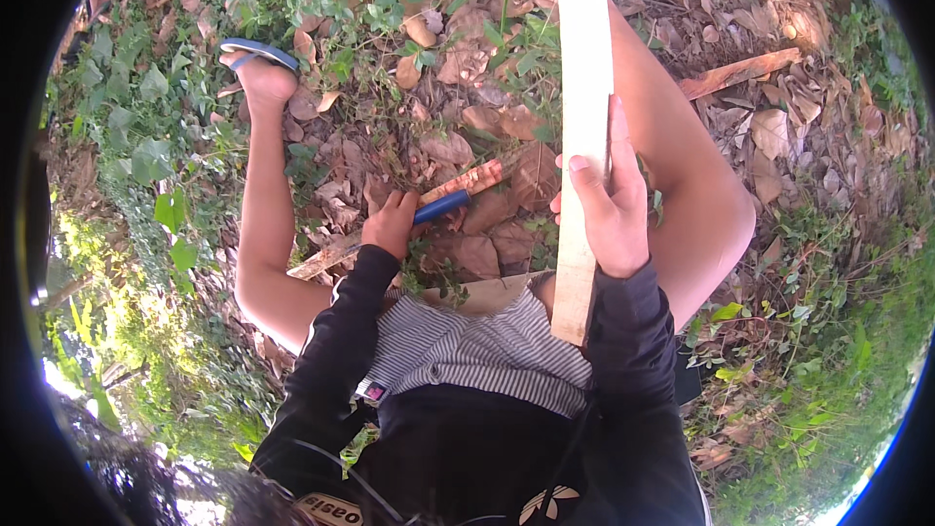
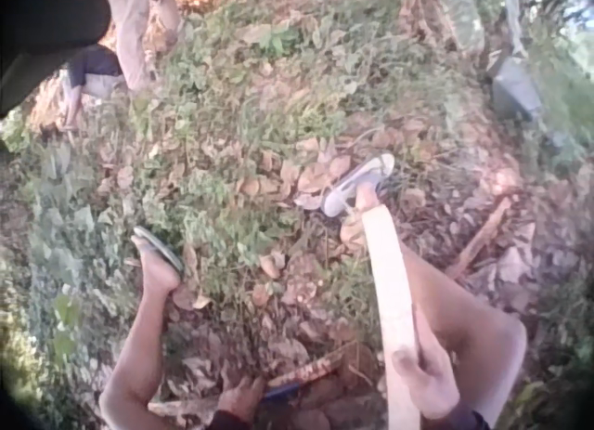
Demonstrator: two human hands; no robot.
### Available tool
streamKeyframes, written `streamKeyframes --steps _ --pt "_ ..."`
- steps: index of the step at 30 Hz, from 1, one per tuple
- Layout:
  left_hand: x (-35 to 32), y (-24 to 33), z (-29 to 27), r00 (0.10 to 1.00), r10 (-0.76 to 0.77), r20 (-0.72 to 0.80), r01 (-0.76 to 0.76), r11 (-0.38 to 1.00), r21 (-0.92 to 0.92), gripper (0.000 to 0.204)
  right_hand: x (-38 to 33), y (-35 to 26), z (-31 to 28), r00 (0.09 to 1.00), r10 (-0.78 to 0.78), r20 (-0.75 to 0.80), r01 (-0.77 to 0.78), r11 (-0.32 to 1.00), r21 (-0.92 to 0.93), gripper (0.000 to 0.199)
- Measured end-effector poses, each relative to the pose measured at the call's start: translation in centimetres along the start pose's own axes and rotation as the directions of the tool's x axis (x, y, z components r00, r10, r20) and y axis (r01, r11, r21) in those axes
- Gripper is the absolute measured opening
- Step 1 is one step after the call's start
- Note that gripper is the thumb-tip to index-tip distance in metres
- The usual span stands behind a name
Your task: The person uses a blue-handled chisel to scrape and shape a piece of wood held by hand while sitting on the ground outdoors.
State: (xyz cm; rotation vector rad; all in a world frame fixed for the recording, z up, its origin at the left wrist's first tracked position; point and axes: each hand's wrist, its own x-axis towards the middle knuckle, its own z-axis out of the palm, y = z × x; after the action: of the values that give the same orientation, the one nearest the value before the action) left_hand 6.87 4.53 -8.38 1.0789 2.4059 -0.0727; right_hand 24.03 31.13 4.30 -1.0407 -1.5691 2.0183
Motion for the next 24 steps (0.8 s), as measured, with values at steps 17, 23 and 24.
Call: streamKeyframes --steps 17,23,24 --pt "5.7 9.3 -5.7 0.94 -0.068 -0.335 -0.161 0.775 -0.611 0.053 -0.6 0.2 -1.9 1.0 -0.002 -0.01 0.003 0.995 0.096 0.076" --pt "2.7 3.3 -5.7 0.953 -0.249 -0.172 0.147 0.877 -0.458 0.053 0.8 1.4 0.2 1.0 0.021 0.014 -0.021 1.0 0.004 0.076" --pt "2.5 2.0 -3.8 0.981 -0.153 -0.119 0.095 0.915 -0.391 0.05 0.9 1.6 0.4 0.996 0.066 0.062 -0.065 0.998 -0.019 0.076"
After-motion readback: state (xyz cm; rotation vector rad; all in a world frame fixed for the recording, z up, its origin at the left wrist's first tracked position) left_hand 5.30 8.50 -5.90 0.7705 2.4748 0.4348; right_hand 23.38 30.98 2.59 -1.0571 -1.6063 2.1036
